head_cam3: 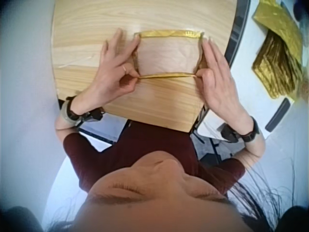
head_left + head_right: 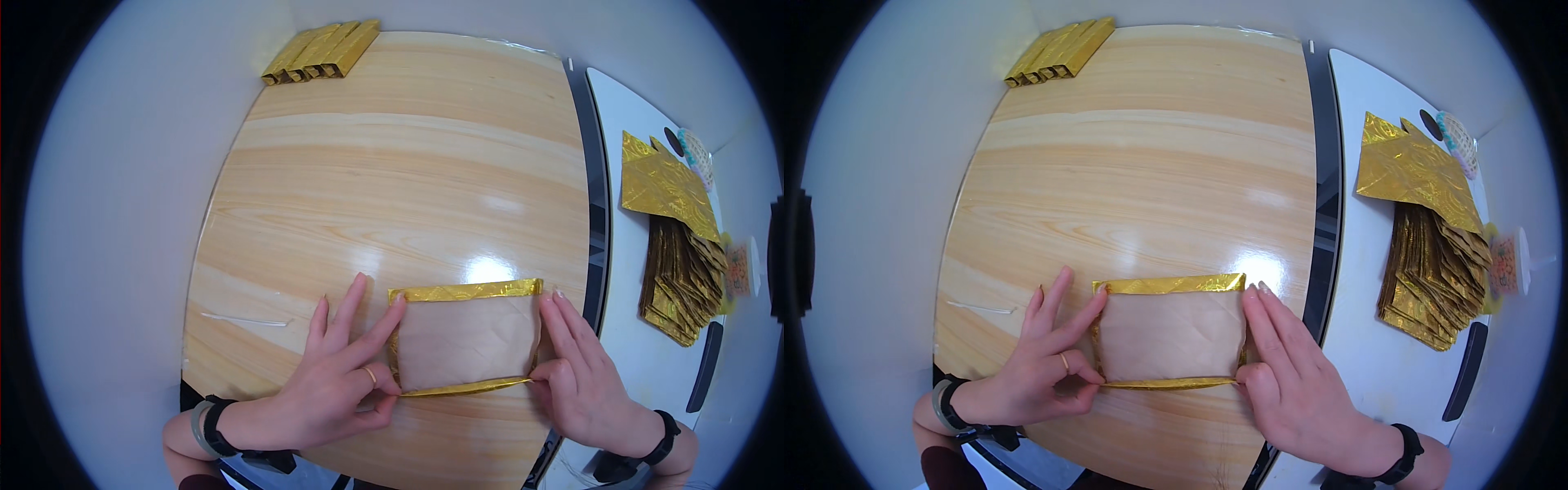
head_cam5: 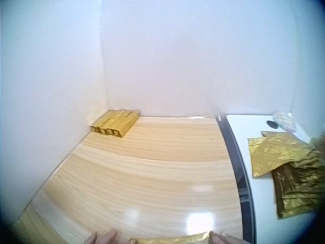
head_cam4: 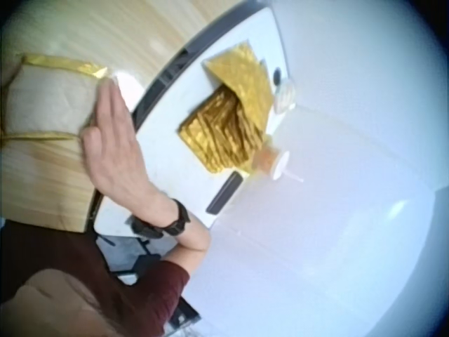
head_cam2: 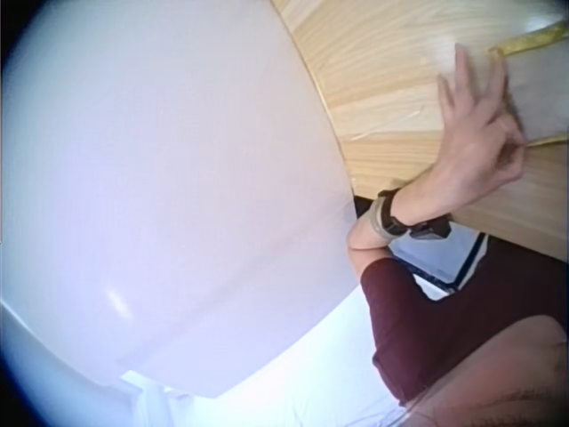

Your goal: Folding gold-foil joss paper into a rectangular strip shape.

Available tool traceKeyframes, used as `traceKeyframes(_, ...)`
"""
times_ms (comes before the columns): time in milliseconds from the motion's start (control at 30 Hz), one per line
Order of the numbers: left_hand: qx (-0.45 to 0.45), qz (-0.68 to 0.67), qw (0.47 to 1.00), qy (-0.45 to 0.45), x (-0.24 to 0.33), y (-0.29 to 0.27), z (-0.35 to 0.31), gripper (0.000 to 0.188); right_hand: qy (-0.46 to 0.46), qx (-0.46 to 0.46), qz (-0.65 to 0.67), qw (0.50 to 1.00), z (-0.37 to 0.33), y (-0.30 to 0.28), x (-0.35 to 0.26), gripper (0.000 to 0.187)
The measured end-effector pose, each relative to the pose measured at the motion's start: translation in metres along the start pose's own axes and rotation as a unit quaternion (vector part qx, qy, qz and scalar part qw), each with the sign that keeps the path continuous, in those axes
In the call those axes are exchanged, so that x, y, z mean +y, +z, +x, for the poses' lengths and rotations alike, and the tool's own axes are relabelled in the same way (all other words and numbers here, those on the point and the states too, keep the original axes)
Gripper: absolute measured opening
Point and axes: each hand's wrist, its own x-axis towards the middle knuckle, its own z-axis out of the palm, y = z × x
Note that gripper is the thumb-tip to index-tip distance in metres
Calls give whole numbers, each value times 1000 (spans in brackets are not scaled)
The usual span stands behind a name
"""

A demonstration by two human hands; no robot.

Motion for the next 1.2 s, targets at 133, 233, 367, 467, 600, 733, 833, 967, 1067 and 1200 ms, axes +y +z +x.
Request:
traceKeyframes(133, -2, -2, 1000, -3, 1, 0, 1, 18, -10, -45, -26, 999, 7, -10, 0, 17)
traceKeyframes(233, -6, -11, 1000, -11, 4, -2, 2, 20, -15, -59, -45, 997, 10, -13, 1, 15)
traceKeyframes(367, 1, -2, 1000, 1, 0, -1, -2, 22, -13, -57, -29, 998, 15, -20, 3, 19)
traceKeyframes(467, -2, 10, 1000, -4, 0, -3, 0, 19, -8, -66, -23, 997, 21, -30, 6, 24)
traceKeyframes(600, 21, -11, 999, -24, 0, -11, 4, 15, 24, -78, 13, 997, 26, -37, 12, 29)
traceKeyframes(733, 37, -99, 993, -53, -3, -19, 13, 9, 69, -94, 51, 992, 31, -42, 15, 28)
traceKeyframes(833, 65, -140, 987, -49, -6, -21, 19, 7, 89, -77, 75, 990, 35, -42, 16, 24)
traceKeyframes(967, 72, -106, 988, -86, -7, -25, 29, 10, 153, -86, 124, 977, 46, -44, 19, 19)
traceKeyframes(1067, 102, -126, 976, -145, -10, -24, 36, 6, 169, -79, 149, 971, 52, -47, 22, 12)
traceKeyframes(1200, 126, -103, 981, -107, -16, -22, 44, 5, 218, -100, 168, 956, 64, -46, 24, 5)
